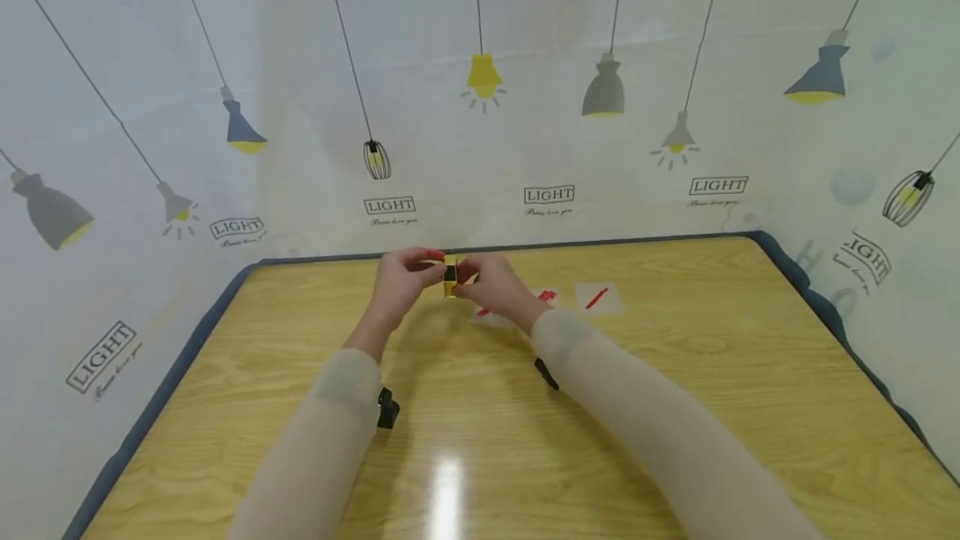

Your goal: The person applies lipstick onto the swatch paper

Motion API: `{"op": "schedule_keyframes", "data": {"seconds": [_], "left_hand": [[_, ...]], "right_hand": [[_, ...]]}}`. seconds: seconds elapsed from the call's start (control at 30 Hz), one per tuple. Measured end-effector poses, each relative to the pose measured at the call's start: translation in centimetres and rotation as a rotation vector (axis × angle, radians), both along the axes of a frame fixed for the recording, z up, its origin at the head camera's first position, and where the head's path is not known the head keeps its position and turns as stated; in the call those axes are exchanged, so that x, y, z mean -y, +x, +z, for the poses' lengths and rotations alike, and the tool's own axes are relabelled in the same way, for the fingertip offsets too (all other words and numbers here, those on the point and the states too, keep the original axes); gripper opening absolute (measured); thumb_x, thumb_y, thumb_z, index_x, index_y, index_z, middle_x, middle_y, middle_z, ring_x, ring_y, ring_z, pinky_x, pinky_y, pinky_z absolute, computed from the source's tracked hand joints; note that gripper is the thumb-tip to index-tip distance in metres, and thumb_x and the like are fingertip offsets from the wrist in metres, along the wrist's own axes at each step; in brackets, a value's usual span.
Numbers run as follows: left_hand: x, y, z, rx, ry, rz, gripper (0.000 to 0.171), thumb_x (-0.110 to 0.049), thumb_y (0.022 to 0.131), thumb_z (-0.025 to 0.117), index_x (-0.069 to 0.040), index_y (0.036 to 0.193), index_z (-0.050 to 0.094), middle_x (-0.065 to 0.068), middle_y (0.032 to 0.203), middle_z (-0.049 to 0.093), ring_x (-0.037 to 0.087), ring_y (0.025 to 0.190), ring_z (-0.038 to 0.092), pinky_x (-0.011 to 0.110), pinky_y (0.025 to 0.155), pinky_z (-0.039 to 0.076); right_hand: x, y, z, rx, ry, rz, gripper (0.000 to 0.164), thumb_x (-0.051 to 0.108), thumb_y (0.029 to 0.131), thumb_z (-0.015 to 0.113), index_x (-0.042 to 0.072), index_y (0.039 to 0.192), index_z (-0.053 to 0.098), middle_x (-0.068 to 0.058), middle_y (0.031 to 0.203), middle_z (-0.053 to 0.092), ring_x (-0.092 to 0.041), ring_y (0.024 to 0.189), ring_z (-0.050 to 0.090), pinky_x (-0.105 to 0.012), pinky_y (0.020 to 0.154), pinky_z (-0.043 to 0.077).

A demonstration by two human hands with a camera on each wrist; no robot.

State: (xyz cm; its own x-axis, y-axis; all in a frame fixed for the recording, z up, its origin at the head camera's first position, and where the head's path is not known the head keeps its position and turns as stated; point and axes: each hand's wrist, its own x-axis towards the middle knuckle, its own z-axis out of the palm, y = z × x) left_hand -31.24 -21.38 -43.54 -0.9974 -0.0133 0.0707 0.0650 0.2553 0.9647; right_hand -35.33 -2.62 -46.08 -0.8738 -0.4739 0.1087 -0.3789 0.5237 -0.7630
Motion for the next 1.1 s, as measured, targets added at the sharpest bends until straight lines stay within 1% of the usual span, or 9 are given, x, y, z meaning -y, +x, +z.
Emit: {"op": "schedule_keyframes", "data": {"seconds": [0.17, 0.23, 0.3, 0.4, 0.5, 0.7, 0.87, 1.0, 1.1], "left_hand": [[0.4, -0.4, -1.1, -0.004, 0.0, 0.013, 0.031, -0.005, 0.1, 0.072, 0.007, 0.129, 0.071, 0.024, 0.135, 0.069, 0.035, 0.127, 0.069, 0.037, 0.103, 0.061], [0.7, -0.5, -1.6, 0.004, -0.007, 0.015, 0.033, -0.005, 0.1, 0.071, 0.007, 0.13, 0.07, 0.025, 0.136, 0.069, 0.035, 0.127, 0.069, 0.036, 0.103, 0.061], [1.2, -0.5, -2.0, 0.019, -0.024, 0.027, 0.034, -0.006, 0.1, 0.072, 0.006, 0.131, 0.07, 0.024, 0.135, 0.07, 0.032, 0.125, 0.069, 0.035, 0.103, 0.061], [2.1, -0.5, -2.4, 0.035, -0.043, 0.05, 0.035, -0.009, 0.099, 0.074, 0.004, 0.131, 0.071, 0.023, 0.133, 0.071, 0.028, 0.121, 0.07, 0.034, 0.104, 0.06], [2.6, -0.5, -2.7, 0.05, -0.022, 0.061, 0.036, -0.009, 0.098, 0.074, 0.004, 0.132, 0.071, 0.024, 0.133, 0.071, 0.024, 0.117, 0.071, 0.032, 0.102, 0.061], [2.7, -0.4, -2.7, 0.083, 0.036, 0.054, 0.04, -0.007, 0.099, 0.074, 0.007, 0.135, 0.067, 0.024, 0.134, 0.069, 0.016, 0.104, 0.073, 0.022, 0.089, 0.063], [2.8, -0.2, -2.9, 0.09, 0.044, 0.055, 0.042, -0.005, 0.099, 0.073, 0.008, 0.137, 0.064, 0.025, 0.135, 0.068, 0.011, 0.098, 0.073, 0.021, 0.088, 0.063], [2.8, 0.1, -2.6, 0.092, -0.015, 0.07, 0.04, -0.009, 0.099, 0.073, 0.004, 0.137, 0.066, 0.024, 0.136, 0.069, 0.018, 0.108, 0.072, 0.027, 0.096, 0.062], [2.8, 0.2, -1.7, 0.069, -0.131, 0.078, 0.039, -0.018, 0.101, 0.073, -0.002, 0.136, 0.068, 0.021, 0.139, 0.068, 0.028, 0.123, 0.067, 0.039, 0.108, 0.057]], "right_hand": [[0.9, -0.3, -0.9, 0.02, 0.016, -0.024, 0.023, 0.016, 0.097, 0.08, 0.006, 0.117, 0.076, -0.009, 0.115, 0.078, -0.022, 0.106, 0.071, -0.041, 0.099, 0.059], [1.4, -0.4, -1.3, 0.026, 0.026, -0.028, 0.022, 0.015, 0.097, 0.08, 0.005, 0.116, 0.076, -0.009, 0.115, 0.078, -0.022, 0.101, 0.071, -0.04, 0.091, 0.062], [2.0, -0.6, -1.6, 0.011, 0.056, -0.018, 0.02, 0.015, 0.097, 0.079, 0.006, 0.114, 0.076, -0.008, 0.114, 0.078, -0.02, 0.096, 0.071, -0.035, 0.082, 0.062], [2.8, -1.0, -1.9, -0.017, 0.102, 0.004, 0.018, 0.016, 0.098, 0.077, 0.006, 0.113, 0.075, -0.007, 0.112, 0.077, -0.019, 0.09, 0.068, -0.028, 0.07, 0.058], [3.2, -1.2, -1.9, -0.034, 0.128, 0.013, 0.019, 0.017, 0.096, 0.078, 0.006, 0.112, 0.075, -0.006, 0.11, 0.077, -0.018, 0.091, 0.066, -0.025, 0.07, 0.054], [3.4, -0.9, -1.6, -0.032, 0.147, -0.001, 0.02, 0.017, 0.095, 0.081, 0.008, 0.111, 0.076, -0.004, 0.109, 0.078, -0.019, 0.096, 0.066, -0.031, 0.084, 0.056], [3.4, -0.8, -1.3, -0.016, 0.168, 0.005, 0.022, 0.015, 0.095, 0.081, 0.007, 0.115, 0.075, -0.006, 0.113, 0.077, -0.019, 0.101, 0.066, -0.035, 0.092, 0.058], [3.0, -0.8, -0.8, 0.016, 0.21, 0.025, 0.034, 0.016, 0.096, 0.08, 0.003, 0.127, 0.071, -0.01, 0.123, 0.074, -0.024, 0.109, 0.067, -0.038, 0.097, 0.059], [2.1, -0.9, 0.2, 0.003, 0.265, 0.046, 0.046, 0.02, 0.097, 0.08, 0.002, 0.137, 0.066, -0.013, 0.132, 0.071, -0.027, 0.119, 0.067, -0.042, 0.105, 0.057]]}}
